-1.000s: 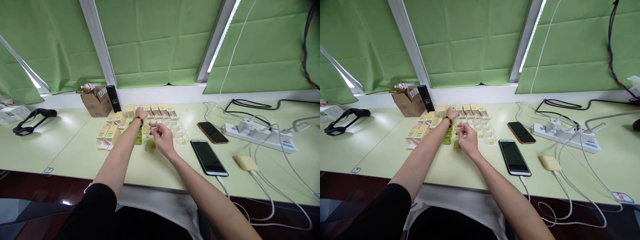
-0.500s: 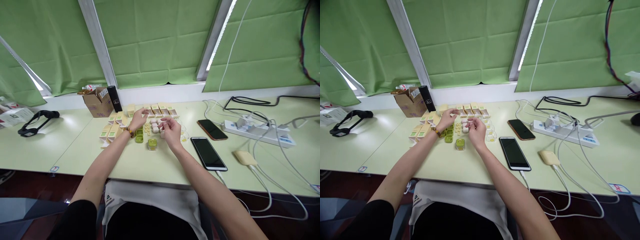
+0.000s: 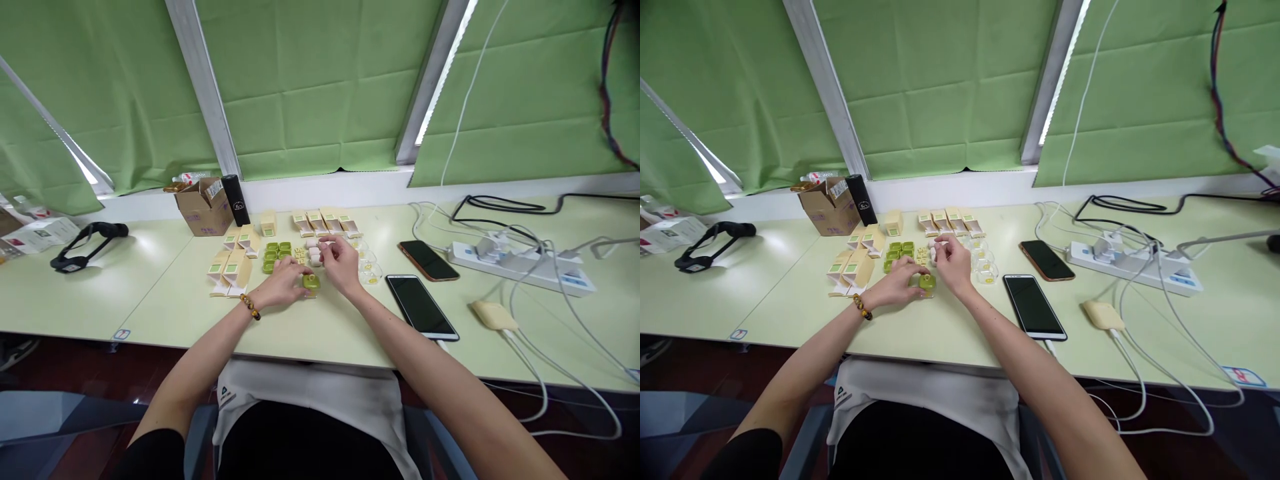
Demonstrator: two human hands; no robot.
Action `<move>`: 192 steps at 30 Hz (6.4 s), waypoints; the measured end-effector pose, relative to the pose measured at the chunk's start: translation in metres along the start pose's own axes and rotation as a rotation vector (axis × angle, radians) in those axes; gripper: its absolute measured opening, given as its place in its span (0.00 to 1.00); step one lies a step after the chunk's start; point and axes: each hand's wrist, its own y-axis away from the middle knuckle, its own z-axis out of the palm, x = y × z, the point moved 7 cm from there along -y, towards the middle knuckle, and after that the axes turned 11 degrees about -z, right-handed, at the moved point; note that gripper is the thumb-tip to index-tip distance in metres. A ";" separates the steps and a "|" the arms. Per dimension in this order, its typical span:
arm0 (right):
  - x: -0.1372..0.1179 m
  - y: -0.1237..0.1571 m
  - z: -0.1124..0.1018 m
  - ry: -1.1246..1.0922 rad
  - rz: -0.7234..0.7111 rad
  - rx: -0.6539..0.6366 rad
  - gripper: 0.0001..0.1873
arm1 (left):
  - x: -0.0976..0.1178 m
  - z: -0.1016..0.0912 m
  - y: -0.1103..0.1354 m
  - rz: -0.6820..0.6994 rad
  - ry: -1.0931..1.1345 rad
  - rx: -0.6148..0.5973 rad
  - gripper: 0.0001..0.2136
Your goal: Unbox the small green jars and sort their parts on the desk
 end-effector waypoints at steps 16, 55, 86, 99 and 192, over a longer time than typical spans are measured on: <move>0.007 0.033 0.047 -0.771 0.370 -0.277 0.26 | -0.049 -0.029 -0.022 -0.051 0.578 0.434 0.24; -0.031 0.034 0.019 -0.256 -0.255 -0.058 0.20 | -0.019 -0.031 0.007 0.000 0.562 0.627 0.20; -0.008 0.022 0.016 -0.173 -0.073 -0.069 0.09 | -0.004 -0.020 0.004 0.116 0.306 0.441 0.21; -0.002 0.023 0.030 -0.299 -0.036 -0.178 0.27 | -0.032 -0.017 -0.006 -0.038 0.839 0.385 0.24; -0.019 0.023 0.038 -0.333 -0.105 -0.203 0.24 | -0.029 0.007 -0.018 -0.221 1.143 0.031 0.15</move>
